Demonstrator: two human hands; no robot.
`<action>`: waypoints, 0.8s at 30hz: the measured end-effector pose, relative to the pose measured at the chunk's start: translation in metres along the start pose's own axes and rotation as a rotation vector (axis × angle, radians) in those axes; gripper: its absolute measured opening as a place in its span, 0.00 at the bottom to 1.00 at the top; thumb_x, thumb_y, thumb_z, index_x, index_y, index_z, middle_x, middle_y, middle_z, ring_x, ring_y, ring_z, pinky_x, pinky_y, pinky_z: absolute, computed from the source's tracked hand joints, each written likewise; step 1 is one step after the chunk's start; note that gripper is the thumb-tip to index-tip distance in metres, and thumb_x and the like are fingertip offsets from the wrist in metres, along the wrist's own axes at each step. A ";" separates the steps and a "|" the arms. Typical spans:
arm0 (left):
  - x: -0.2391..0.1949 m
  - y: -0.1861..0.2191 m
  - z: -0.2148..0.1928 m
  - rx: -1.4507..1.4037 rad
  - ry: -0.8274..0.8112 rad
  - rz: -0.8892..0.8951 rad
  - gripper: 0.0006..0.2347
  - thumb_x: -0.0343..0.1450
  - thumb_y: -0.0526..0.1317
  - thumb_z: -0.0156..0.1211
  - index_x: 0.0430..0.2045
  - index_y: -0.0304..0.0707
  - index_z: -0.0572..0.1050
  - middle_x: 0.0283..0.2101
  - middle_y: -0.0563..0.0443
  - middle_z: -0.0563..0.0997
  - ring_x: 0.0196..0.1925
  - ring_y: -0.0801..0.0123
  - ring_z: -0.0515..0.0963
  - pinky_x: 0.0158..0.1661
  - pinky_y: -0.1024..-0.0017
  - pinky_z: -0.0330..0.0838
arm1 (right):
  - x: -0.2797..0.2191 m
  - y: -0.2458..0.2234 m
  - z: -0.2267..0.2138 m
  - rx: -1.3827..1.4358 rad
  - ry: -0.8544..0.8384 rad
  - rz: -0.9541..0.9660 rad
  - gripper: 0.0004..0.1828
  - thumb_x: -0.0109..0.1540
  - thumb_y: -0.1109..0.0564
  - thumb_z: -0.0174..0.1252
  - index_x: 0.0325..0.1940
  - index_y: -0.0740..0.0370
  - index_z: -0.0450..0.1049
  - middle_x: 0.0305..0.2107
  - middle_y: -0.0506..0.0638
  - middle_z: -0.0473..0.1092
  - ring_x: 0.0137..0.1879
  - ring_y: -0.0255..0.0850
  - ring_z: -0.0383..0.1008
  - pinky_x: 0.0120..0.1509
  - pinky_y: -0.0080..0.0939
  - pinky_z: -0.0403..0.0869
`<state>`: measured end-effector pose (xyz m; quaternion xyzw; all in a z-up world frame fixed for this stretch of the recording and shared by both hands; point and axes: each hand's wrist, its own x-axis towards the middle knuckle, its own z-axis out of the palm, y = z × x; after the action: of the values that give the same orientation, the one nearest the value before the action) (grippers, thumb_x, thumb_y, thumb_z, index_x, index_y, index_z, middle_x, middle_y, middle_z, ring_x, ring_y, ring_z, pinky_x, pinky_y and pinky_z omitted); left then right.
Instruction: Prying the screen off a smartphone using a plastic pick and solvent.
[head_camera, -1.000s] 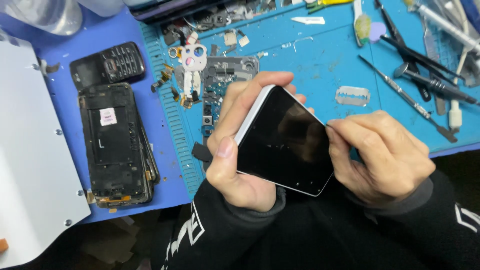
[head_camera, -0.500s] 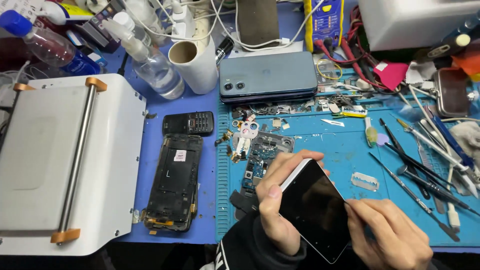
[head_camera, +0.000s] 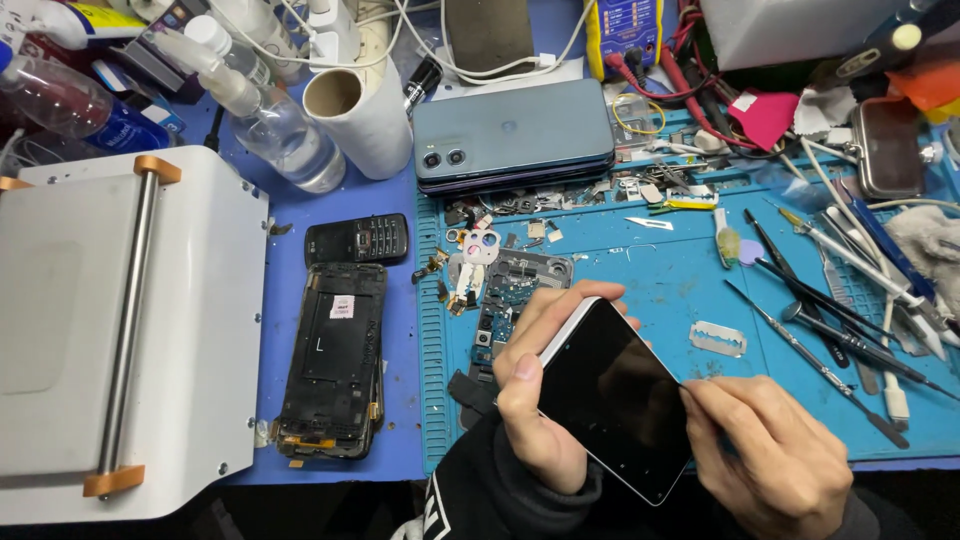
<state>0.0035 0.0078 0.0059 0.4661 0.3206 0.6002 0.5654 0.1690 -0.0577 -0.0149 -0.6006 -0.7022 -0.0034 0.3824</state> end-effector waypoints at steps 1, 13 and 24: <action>0.000 0.000 0.000 0.001 0.000 -0.002 0.35 0.72 0.58 0.35 0.50 0.17 0.76 0.43 0.40 0.77 0.47 0.58 0.80 0.50 0.65 0.75 | -0.001 0.001 0.001 0.001 -0.001 0.002 0.11 0.53 0.69 0.69 0.38 0.68 0.77 0.31 0.55 0.74 0.33 0.45 0.77 0.39 0.39 0.74; 0.000 -0.001 0.001 -0.030 0.024 -0.028 0.35 0.71 0.58 0.34 0.50 0.16 0.76 0.40 0.41 0.76 0.44 0.58 0.80 0.47 0.65 0.75 | 0.008 -0.009 0.006 0.006 0.058 -0.006 0.11 0.54 0.72 0.67 0.39 0.69 0.77 0.31 0.55 0.74 0.34 0.46 0.77 0.39 0.38 0.74; -0.002 -0.004 -0.007 0.101 -0.063 0.048 0.35 0.74 0.59 0.33 0.52 0.18 0.77 0.39 0.39 0.82 0.45 0.62 0.77 0.48 0.69 0.73 | 0.017 -0.001 0.013 0.063 0.104 -0.128 0.10 0.59 0.75 0.65 0.42 0.69 0.76 0.34 0.58 0.74 0.39 0.49 0.78 0.42 0.39 0.76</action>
<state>-0.0016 0.0071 -0.0009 0.5203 0.3213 0.5816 0.5365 0.1613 -0.0374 -0.0141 -0.5414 -0.7180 -0.0369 0.4359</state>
